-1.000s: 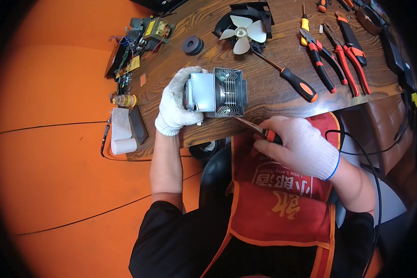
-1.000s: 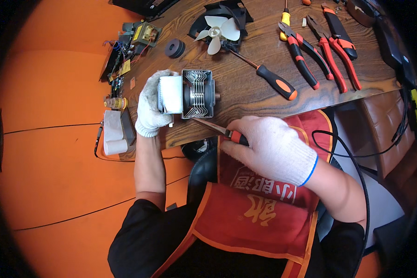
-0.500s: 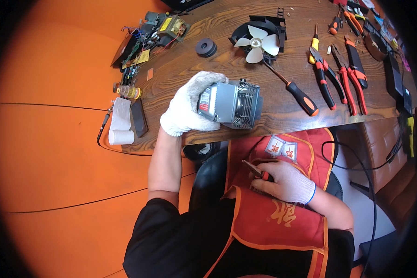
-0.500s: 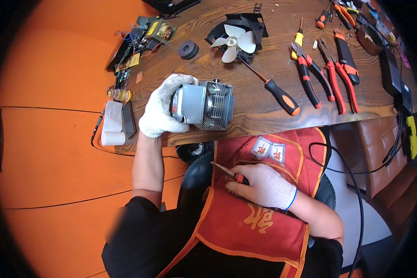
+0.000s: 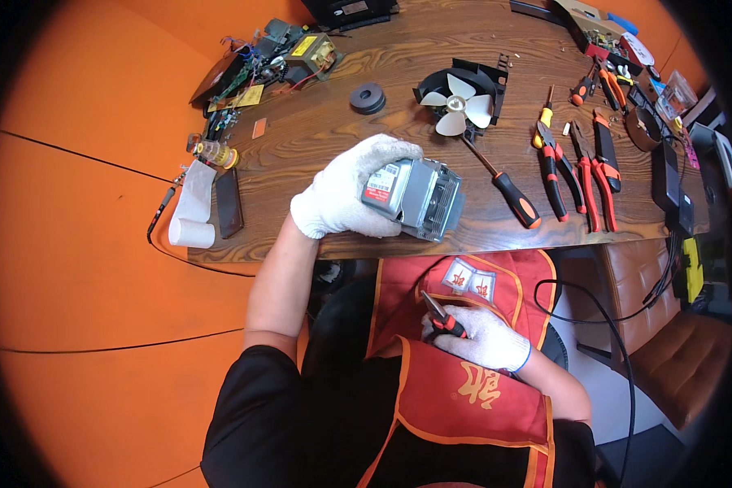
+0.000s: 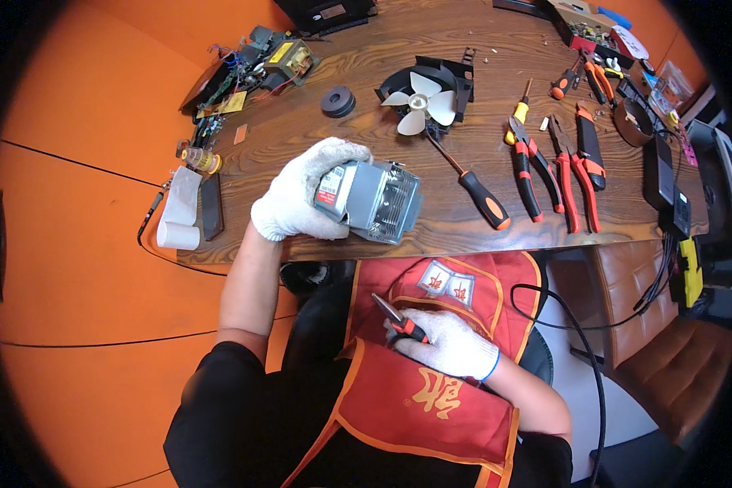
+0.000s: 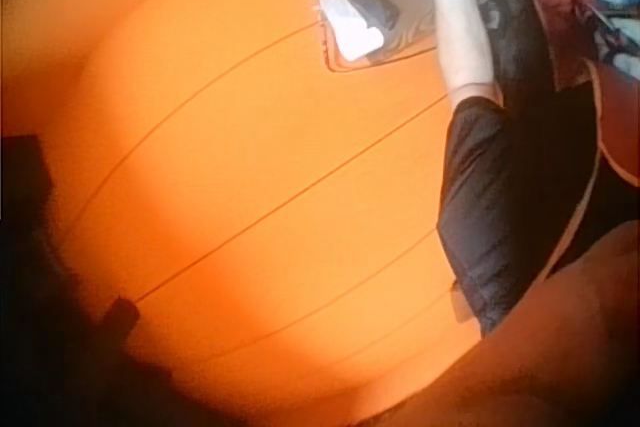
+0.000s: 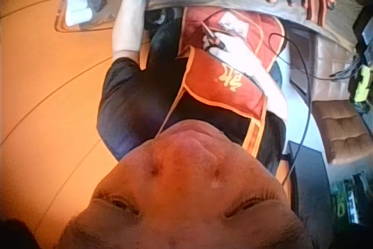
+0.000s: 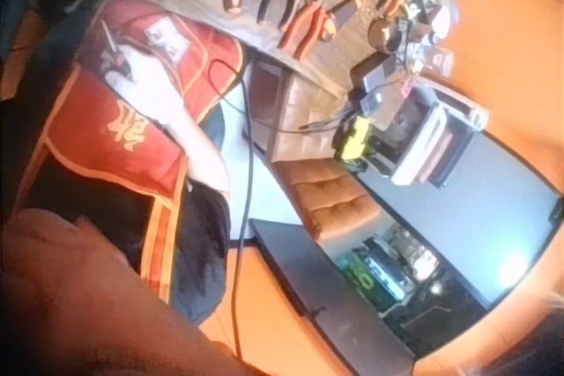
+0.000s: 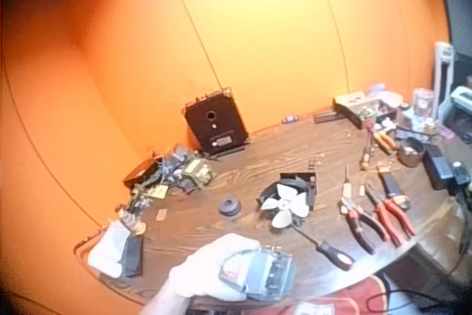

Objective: The person disassembles a small metal electronic component on a workbench. They use a screwdriver to remove screws and pliers to pull out internal parts, including a copper coil and a white plastic piece. The component is held and rotated throughout the process.

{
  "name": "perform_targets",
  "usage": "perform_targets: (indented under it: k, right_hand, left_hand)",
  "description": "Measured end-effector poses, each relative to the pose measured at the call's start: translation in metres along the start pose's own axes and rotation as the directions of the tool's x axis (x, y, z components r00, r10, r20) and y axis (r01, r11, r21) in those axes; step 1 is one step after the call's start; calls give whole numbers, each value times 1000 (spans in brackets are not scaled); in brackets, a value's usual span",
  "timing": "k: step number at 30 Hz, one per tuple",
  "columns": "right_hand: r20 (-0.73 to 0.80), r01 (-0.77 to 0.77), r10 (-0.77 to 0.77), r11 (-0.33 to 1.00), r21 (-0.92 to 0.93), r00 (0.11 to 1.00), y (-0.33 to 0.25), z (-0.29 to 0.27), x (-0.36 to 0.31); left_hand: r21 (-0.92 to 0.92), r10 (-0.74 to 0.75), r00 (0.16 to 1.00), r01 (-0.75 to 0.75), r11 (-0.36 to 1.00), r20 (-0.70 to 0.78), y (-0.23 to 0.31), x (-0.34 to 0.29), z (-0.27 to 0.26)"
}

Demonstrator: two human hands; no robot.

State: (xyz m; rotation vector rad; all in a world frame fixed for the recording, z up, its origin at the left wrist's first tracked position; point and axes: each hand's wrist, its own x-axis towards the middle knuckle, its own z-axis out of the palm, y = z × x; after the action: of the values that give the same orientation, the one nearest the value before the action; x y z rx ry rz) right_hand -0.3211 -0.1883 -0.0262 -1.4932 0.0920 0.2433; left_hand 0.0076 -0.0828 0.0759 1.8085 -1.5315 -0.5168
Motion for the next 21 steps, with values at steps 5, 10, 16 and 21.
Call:
perform_targets:
  k: [5,10,16,21]
  right_hand:
    - [-61,-97,103,991,93,993,-4,3,3]
    - [-107,-110,117,992,68,987,-1,6,4]
    - [-106,-123,129,991,59,986,-13,3,7]
    - [-244,74,-124,976,-202,962,-30,3,16]
  left_hand:
    - [-187,-65,998,61,981,-16,-7,5,1]
    - [-397,-150,989,143,906,15,-18,7,2]
    - [-439,-97,995,86,895,-2,-28,6,4]
    - [-562,-170,985,129,817,-20,-23,5,9]
